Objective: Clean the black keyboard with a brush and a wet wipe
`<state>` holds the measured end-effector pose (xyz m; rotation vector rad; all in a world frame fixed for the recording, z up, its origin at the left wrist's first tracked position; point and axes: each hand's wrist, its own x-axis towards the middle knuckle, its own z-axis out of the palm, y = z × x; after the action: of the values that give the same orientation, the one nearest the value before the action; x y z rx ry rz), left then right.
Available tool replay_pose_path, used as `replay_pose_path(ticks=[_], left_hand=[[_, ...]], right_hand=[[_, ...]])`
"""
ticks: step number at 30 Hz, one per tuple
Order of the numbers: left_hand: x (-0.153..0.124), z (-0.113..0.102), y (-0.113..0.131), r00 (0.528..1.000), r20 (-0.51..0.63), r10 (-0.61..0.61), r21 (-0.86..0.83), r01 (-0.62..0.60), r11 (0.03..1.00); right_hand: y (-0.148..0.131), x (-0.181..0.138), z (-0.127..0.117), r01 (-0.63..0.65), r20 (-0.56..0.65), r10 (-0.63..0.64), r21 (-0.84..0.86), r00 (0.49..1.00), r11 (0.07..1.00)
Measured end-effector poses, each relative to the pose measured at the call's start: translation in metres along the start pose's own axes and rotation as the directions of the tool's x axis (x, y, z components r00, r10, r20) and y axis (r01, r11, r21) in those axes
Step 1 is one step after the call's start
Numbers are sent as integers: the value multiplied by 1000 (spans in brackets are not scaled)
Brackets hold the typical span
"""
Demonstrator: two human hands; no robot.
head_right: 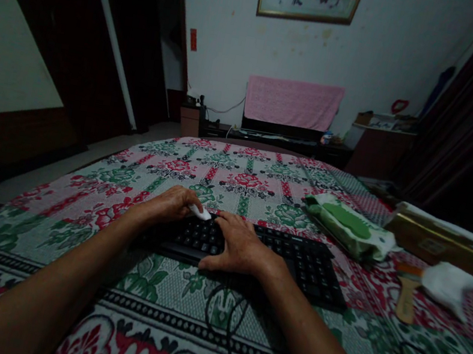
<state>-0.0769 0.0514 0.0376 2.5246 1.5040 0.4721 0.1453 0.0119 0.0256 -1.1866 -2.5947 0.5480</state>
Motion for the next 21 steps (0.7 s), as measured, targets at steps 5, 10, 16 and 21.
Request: replay_pose_path(ticks=[5, 10, 16, 21], left_hand=[[-19, -15, -2, 988, 15, -152, 129, 149, 980], [-23, -7, 13, 962, -122, -244, 153, 261, 953], [-14, 17, 28, 996, -68, -60, 130, 68, 989], [-16, 16, 16, 993, -53, -103, 101, 108, 989]], right_hand=[[-1, -1, -1, -22, 33, 23, -40, 999, 999], [-1, -1, 1, -14, 13, 14, -41, 1000, 999], [3, 0, 4, 9, 6, -9, -55, 1000, 998], [-1, 0, 2, -19, 23, 21, -71, 1000, 997]])
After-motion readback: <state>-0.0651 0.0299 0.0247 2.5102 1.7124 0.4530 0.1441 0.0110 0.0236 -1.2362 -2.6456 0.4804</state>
